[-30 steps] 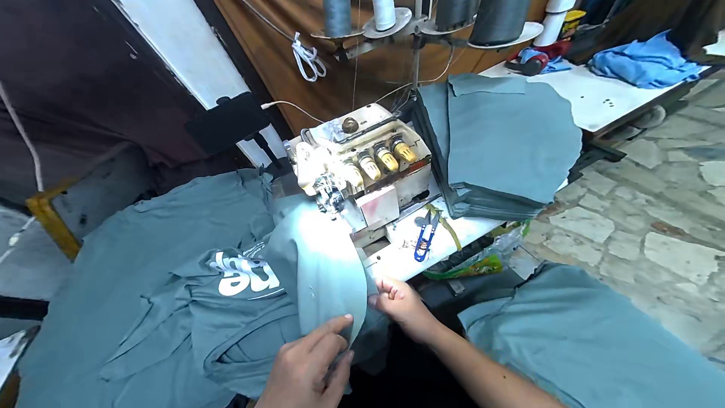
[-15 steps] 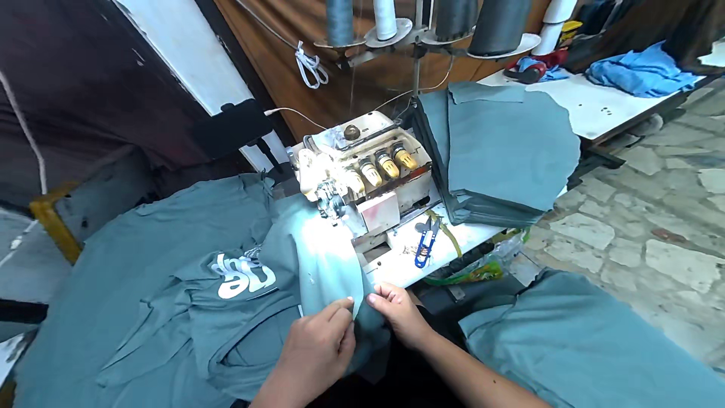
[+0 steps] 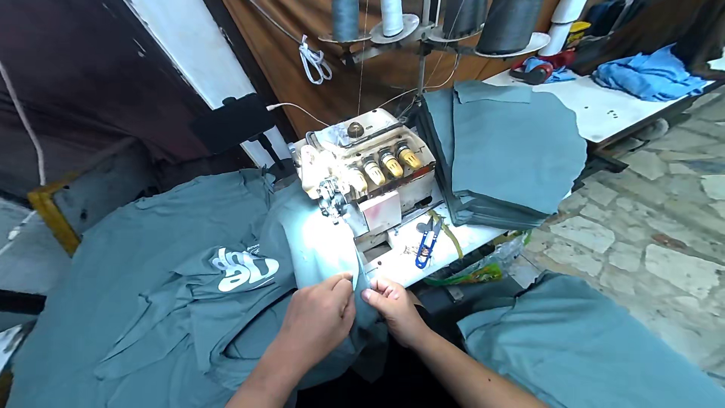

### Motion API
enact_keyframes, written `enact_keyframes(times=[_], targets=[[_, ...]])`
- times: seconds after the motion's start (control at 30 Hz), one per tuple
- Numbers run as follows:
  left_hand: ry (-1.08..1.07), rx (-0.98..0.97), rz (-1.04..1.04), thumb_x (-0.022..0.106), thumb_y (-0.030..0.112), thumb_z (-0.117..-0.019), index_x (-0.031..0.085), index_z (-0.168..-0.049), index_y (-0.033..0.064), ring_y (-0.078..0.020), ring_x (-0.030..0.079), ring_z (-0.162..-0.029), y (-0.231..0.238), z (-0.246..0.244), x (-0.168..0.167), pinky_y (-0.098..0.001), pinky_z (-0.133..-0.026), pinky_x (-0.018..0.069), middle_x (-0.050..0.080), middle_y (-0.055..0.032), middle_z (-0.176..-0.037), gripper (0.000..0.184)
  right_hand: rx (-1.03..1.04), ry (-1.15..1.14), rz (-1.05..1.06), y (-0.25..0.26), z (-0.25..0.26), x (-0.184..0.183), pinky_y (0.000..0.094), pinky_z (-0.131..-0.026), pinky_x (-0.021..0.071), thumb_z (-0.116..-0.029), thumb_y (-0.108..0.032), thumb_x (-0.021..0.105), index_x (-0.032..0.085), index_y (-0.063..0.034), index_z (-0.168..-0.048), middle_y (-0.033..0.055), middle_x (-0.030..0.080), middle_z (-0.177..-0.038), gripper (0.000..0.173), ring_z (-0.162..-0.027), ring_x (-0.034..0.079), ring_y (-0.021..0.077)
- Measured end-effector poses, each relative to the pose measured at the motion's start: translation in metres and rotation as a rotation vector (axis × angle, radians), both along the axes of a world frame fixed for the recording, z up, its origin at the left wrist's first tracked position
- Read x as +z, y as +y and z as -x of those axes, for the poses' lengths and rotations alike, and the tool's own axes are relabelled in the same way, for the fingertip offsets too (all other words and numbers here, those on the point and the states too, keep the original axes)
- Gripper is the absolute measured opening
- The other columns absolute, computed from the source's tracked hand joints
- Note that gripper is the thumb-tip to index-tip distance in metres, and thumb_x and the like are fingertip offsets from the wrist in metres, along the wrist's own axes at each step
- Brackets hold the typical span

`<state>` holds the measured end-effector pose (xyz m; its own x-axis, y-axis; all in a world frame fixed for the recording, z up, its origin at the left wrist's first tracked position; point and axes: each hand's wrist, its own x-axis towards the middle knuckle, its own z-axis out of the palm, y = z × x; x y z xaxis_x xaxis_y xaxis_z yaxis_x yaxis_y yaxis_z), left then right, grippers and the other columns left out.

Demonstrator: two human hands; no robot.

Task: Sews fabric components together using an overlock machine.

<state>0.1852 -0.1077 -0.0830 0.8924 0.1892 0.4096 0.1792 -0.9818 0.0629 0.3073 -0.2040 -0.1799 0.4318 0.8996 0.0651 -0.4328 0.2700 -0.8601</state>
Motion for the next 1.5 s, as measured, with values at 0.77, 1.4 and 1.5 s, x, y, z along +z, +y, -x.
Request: enact_keyframes(times=[0.77,1.4,1.5], targets=[[-0.207,0.112,0.004,0.059,0.010,-0.0932,0.075,-0.088,0.0014,-0.0322,0.074,-0.092,-0.011,-0.014,-0.027,-0.0447,-0.079,0.0595,0.075,-0.0180,-0.112,0.018,-0.151,-0.423,0.167,0.007,-0.015,0.013,0.0146,-0.069,0.0512,-0.0982,-0.007,0.055,0.068,-0.0002,-0.091,-0.0052,0.064,-0.077,0.016,-0.071,0.059,-0.0051],[-1.046,0.535,0.611,0.042,0.014,-0.1074,0.048,-0.123,0.0060,-0.0029,0.070,-0.079,0.150,0.200,0.034,-0.0256,-0.077,0.0622,0.067,0.0107,-0.097,0.019,0.131,-0.850,0.224,-0.087,-0.050,0.004,0.0214,-0.087,0.0516,-0.0967,-0.016,0.057,0.074,-0.0011,-0.091,0.0014,0.071,-0.095,0.023,-0.094,0.063,0.0008],[-0.912,0.619,0.298,0.039,0.022,-0.1095,0.055,-0.123,-0.0069,-0.0040,0.067,-0.090,0.197,0.170,0.083,-0.0249,-0.087,0.0571,0.066,-0.0041,-0.105,0.035,0.385,-0.719,-0.002,-0.064,-0.004,0.001,0.0225,-0.084,0.0497,-0.1000,-0.019,0.059,0.068,0.0044,-0.087,0.0079,0.068,-0.091,0.029,-0.091,0.062,0.0052]])
